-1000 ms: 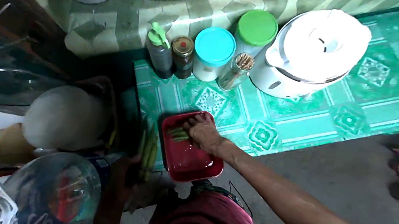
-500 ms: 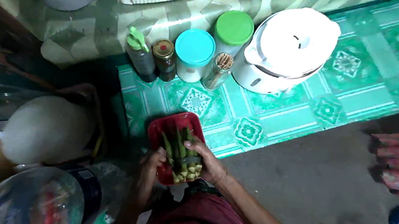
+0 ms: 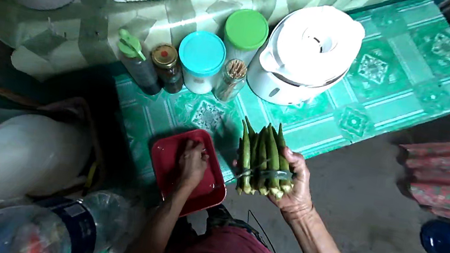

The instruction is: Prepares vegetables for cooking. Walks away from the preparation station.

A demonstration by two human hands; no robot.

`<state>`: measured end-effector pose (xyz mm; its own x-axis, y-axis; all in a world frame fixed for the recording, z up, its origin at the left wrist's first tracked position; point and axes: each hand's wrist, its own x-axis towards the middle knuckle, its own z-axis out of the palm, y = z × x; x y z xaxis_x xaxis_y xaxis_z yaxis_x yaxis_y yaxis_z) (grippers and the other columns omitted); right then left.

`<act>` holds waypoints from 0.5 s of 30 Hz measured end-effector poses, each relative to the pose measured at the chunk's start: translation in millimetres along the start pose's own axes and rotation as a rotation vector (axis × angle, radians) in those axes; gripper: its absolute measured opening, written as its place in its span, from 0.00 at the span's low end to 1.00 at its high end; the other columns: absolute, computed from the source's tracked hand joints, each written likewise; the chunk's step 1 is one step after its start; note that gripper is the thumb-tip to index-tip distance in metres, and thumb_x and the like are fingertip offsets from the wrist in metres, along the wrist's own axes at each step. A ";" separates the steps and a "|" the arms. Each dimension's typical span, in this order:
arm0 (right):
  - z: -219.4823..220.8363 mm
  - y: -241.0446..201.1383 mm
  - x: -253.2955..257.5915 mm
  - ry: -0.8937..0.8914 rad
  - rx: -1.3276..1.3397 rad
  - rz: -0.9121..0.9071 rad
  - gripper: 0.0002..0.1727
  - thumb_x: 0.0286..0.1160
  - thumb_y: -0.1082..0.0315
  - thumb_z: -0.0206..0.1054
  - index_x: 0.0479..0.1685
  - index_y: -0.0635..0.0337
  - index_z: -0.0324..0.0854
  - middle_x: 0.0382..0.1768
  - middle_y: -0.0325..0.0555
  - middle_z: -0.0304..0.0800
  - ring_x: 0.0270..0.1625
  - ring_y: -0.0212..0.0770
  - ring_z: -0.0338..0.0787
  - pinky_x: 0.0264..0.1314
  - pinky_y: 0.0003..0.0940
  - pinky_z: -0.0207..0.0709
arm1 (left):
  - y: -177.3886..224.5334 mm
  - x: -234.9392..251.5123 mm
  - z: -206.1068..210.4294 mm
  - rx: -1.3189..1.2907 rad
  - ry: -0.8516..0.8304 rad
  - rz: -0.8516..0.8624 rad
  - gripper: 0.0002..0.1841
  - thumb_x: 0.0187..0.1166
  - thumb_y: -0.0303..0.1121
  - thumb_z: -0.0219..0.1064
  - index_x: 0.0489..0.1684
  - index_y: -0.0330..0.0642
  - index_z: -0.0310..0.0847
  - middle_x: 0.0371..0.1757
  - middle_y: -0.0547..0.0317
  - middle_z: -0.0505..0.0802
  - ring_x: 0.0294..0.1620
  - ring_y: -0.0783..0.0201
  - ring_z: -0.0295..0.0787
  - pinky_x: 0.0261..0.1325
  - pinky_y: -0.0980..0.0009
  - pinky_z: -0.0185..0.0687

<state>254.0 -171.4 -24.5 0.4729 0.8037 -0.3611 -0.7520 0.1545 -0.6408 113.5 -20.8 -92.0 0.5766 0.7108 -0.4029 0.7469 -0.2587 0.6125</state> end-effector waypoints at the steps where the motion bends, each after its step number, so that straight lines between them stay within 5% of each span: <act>1: -2.1 3.6 -3.2 0.031 0.002 0.017 0.16 0.71 0.48 0.67 0.45 0.47 0.89 0.36 0.39 0.95 0.36 0.31 0.95 0.35 0.31 0.91 | -1.1 7.1 4.1 0.056 -0.008 0.010 0.16 0.80 0.25 0.68 0.63 0.31 0.85 0.69 0.31 0.83 0.68 0.37 0.83 0.70 0.43 0.79; 5: -2.9 13.7 -7.4 0.110 -0.003 0.107 0.13 0.71 0.50 0.65 0.41 0.45 0.88 0.34 0.38 0.95 0.34 0.30 0.94 0.32 0.29 0.90 | 0.6 16.6 3.9 0.129 -0.043 0.095 0.08 0.80 0.20 0.64 0.47 0.26 0.89 0.62 0.31 0.87 0.63 0.35 0.86 0.67 0.40 0.79; 9: 0.4 12.7 1.3 0.049 -0.008 0.188 0.13 0.71 0.50 0.65 0.43 0.45 0.88 0.35 0.38 0.95 0.35 0.30 0.94 0.34 0.29 0.90 | 12.4 -8.2 -25.2 0.005 -0.050 0.040 0.10 0.85 0.22 0.59 0.52 0.22 0.82 0.61 0.28 0.86 0.63 0.34 0.85 0.68 0.41 0.79; 15: 28.1 4.9 4.1 0.098 -0.065 0.302 0.13 0.70 0.53 0.63 0.47 0.45 0.83 0.33 0.38 0.94 0.34 0.32 0.93 0.36 0.31 0.89 | -4.9 -50.9 -49.7 -0.332 0.093 -0.039 0.12 0.86 0.27 0.60 0.55 0.24 0.81 0.41 0.42 0.91 0.31 0.58 0.90 0.37 0.60 0.90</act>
<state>239.4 -151.2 -10.1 0.2775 0.7480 -0.6029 -0.8354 -0.1221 -0.5360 64.1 -23.2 -40.7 0.5053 0.7766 -0.3763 0.6106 -0.0136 0.7918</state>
